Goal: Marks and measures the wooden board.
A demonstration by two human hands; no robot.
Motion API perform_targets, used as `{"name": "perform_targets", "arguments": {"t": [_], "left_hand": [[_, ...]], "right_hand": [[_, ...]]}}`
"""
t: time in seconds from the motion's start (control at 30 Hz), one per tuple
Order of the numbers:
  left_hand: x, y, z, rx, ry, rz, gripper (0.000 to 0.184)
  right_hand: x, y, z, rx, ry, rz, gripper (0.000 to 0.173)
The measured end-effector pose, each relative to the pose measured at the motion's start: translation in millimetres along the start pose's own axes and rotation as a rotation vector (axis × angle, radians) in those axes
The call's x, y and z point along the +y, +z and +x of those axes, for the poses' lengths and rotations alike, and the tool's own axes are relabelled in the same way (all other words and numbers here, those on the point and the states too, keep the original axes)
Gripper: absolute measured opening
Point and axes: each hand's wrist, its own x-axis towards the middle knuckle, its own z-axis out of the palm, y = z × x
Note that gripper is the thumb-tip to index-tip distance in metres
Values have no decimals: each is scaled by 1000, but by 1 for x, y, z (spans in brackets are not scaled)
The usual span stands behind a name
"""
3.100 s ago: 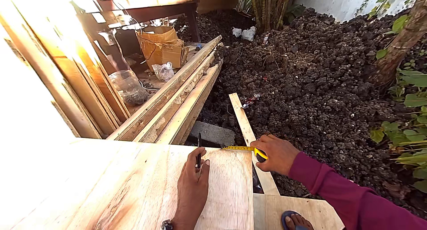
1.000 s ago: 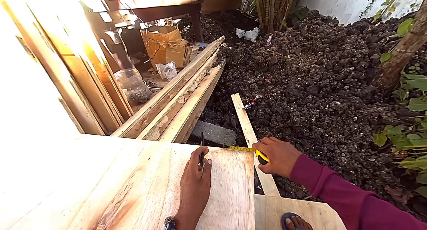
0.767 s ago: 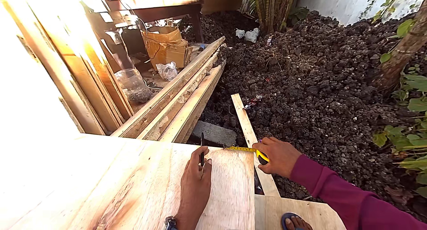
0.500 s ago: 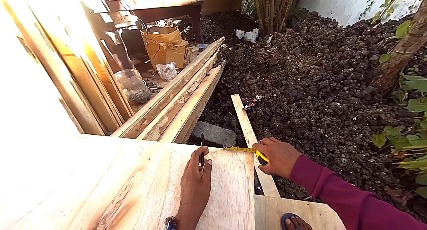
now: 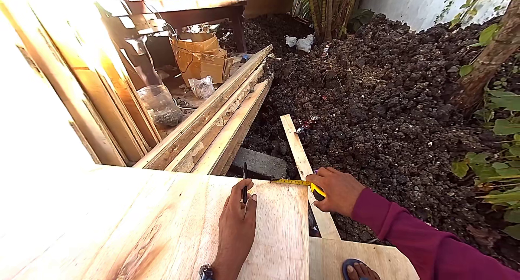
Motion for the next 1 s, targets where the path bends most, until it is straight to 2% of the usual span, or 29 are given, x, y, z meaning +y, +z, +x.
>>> {"name": "perform_targets", "arguments": {"t": [1.0], "left_hand": [[-3, 1, 0, 5, 14, -13, 39]], "right_hand": [[0, 1, 2, -8, 4, -4, 59]]}}
